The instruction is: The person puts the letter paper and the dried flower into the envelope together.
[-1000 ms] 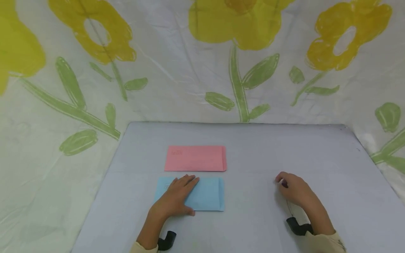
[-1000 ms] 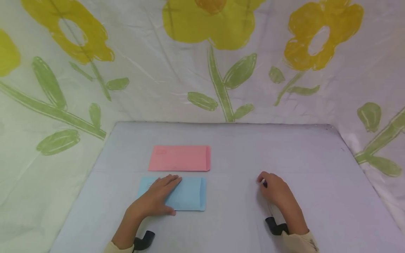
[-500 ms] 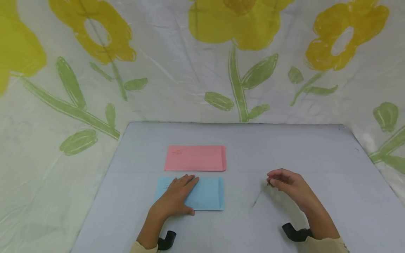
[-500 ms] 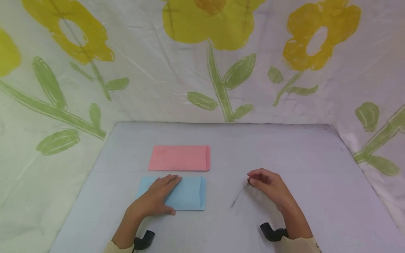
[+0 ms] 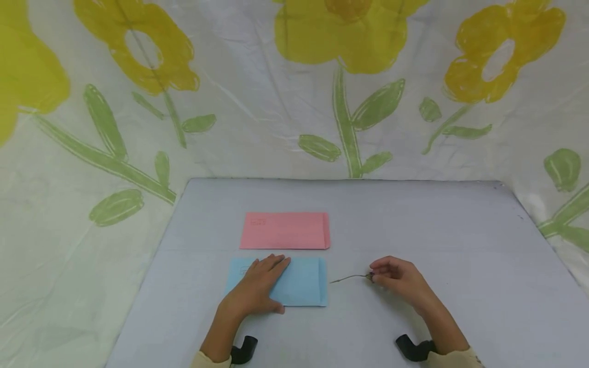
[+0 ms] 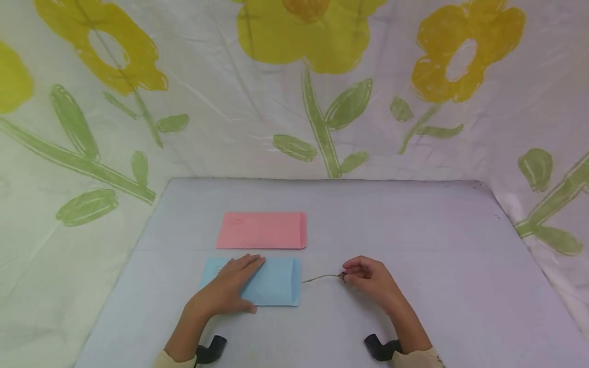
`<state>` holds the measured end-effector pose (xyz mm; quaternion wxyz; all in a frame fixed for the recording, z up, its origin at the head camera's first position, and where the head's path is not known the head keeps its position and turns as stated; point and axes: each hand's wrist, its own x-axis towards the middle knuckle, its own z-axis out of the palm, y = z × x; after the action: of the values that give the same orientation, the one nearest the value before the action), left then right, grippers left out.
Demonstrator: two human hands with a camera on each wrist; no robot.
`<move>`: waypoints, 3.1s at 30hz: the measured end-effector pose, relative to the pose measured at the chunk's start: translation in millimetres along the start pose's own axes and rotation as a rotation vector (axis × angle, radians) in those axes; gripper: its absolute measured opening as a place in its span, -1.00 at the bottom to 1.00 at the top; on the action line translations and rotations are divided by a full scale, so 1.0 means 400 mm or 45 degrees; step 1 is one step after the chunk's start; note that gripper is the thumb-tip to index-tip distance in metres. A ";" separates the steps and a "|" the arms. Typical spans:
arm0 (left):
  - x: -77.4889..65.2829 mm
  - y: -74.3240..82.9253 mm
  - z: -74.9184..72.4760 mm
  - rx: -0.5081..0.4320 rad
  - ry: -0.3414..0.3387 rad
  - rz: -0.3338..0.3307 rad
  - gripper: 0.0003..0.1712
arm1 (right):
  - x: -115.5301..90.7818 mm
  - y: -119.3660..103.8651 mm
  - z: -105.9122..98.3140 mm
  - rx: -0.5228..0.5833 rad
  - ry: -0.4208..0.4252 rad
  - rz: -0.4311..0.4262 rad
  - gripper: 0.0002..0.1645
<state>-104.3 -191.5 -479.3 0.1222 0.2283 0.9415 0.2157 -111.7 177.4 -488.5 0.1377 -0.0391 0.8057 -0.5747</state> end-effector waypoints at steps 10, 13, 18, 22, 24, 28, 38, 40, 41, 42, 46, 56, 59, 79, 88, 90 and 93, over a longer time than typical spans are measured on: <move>-0.002 0.002 -0.001 -0.007 -0.007 -0.010 0.24 | 0.007 0.000 0.024 -0.002 -0.004 -0.011 -0.69; -0.002 0.003 -0.001 -0.011 -0.004 -0.015 0.24 | 0.008 -0.001 0.028 -0.011 -0.007 0.000 -0.70; -0.002 0.004 0.000 -0.005 -0.004 -0.024 0.24 | 0.009 -0.005 0.036 -0.031 -0.006 0.004 -0.71; -0.002 0.004 0.000 -0.003 -0.002 -0.025 0.24 | 0.013 -0.011 0.041 -0.053 -0.001 -0.002 -0.72; -0.002 0.004 0.001 -0.001 0.000 -0.024 0.24 | 0.014 -0.013 0.043 -0.055 -0.001 0.000 -0.73; -0.003 0.003 0.002 0.001 0.000 -0.026 0.24 | 0.014 -0.010 0.047 -0.044 -0.009 -0.015 -0.73; -0.003 0.001 0.005 -0.004 0.002 -0.023 0.24 | 0.023 -0.001 0.058 -0.070 -0.010 -0.056 -0.74; -0.002 0.001 0.004 -0.005 0.001 -0.024 0.24 | 0.024 -0.003 0.061 -0.069 -0.005 -0.056 -0.75; -0.001 0.001 0.003 -0.007 0.000 -0.024 0.24 | 0.025 -0.004 0.062 -0.072 -0.001 -0.063 -0.76; -0.001 0.001 0.003 -0.008 -0.001 -0.024 0.24 | 0.025 -0.004 0.064 -0.077 0.000 -0.070 -0.76; -0.001 0.001 0.001 -0.013 -0.003 -0.022 0.23 | 0.027 -0.006 0.071 -0.079 0.001 -0.092 -0.75; -0.004 0.004 -0.001 -0.018 -0.009 -0.022 0.22 | 0.035 -0.011 0.090 -0.047 -0.027 -0.100 -0.75; -0.004 0.004 -0.003 -0.025 -0.013 -0.019 0.22 | 0.039 -0.010 0.094 -0.052 -0.042 -0.108 -0.75; -0.005 0.005 -0.007 -0.023 -0.010 -0.017 0.23 | 0.056 -0.028 0.143 -0.106 -0.114 -0.136 -0.79; -0.006 0.003 -0.008 -0.022 -0.017 -0.016 0.24 | 0.058 -0.036 0.172 -0.047 -0.149 -0.152 -0.77; -0.006 0.002 -0.007 -0.024 -0.013 -0.014 0.24 | 0.061 -0.038 0.178 -0.058 -0.158 -0.164 -0.77; -0.006 0.002 -0.006 -0.030 -0.007 -0.013 0.24 | 0.064 -0.042 0.187 -0.064 -0.153 -0.165 -0.76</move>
<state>-102.8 -192.9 -476.7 0.1285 0.2226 0.9397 0.2257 -117.9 97.8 -499.7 0.1473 -0.1288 0.8059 -0.5588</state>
